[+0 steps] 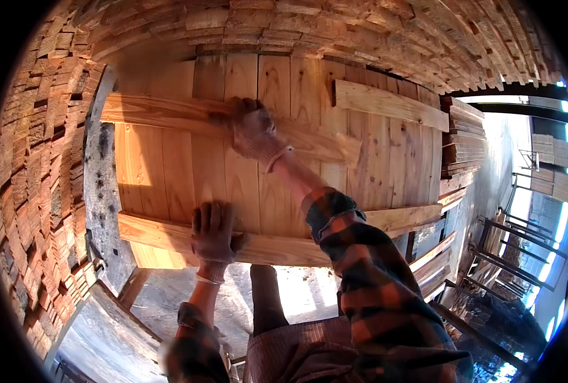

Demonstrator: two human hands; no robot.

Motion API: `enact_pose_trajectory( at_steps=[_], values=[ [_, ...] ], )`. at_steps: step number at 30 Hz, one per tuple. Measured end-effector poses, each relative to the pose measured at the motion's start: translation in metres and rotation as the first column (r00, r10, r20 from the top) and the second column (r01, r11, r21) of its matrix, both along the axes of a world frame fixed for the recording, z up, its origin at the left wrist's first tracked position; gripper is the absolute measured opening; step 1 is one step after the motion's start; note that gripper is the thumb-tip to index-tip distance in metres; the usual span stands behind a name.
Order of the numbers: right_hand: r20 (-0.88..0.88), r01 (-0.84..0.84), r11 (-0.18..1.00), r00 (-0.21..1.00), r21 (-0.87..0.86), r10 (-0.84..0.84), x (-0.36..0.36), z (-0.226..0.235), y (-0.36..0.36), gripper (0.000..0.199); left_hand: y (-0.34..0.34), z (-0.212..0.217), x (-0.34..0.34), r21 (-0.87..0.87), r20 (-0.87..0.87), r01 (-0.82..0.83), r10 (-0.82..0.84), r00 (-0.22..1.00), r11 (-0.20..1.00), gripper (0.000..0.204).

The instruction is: The person repeatedly picks up wooden planks from a pile on the ground and stacks them onto a metal rack. They handle the planks one by one or in small groups, lifting them overhead to place them on the rack.

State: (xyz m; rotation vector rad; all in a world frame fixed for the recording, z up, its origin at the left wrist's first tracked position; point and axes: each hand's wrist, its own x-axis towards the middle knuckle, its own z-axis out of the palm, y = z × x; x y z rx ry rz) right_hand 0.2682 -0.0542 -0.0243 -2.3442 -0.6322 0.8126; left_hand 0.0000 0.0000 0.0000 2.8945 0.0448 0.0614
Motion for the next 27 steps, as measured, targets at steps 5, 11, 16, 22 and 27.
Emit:
enact_pose_trajectory(
  at_steps=[5, 11, 16, 22, 27],
  values=[
    [0.578, -0.230, 0.923, 0.726, -0.308, 0.373, 0.024, 0.017, 0.015, 0.045, 0.009, 0.010, 0.018, -0.115, 0.054, -0.039, 0.046, 0.997, 0.993, 0.069],
    [0.741, -0.261, 0.965, 0.652, 0.023, 0.159, 0.005, 0.045, -0.042, 0.058, 0.014, 0.009, 0.017, -0.013, -0.056, 0.029, -0.030, 0.998, 0.999, 0.080],
    [0.366, -0.282, 0.959, 0.888, -0.042, 0.277, -0.081, 0.078, -0.242, 0.073, 0.009, 0.001, -0.012, -0.085, 0.012, 0.095, -0.094, 0.995, 0.992, 0.097],
    [0.623, -0.246, 0.923, 0.682, -0.297, 0.382, -0.131, 0.063, -0.359, 0.056, -0.016, 0.000, -0.013, 0.152, -0.107, 0.437, -0.425, 0.899, 0.886, 0.073],
    [0.788, -0.093, 0.966, 0.562, -0.241, 0.251, -0.113, 0.046, -0.364, 0.044, -0.018, 0.038, -0.012, 0.025, -0.163, 0.348, -0.340, 0.926, 0.937, 0.081]
  ],
)
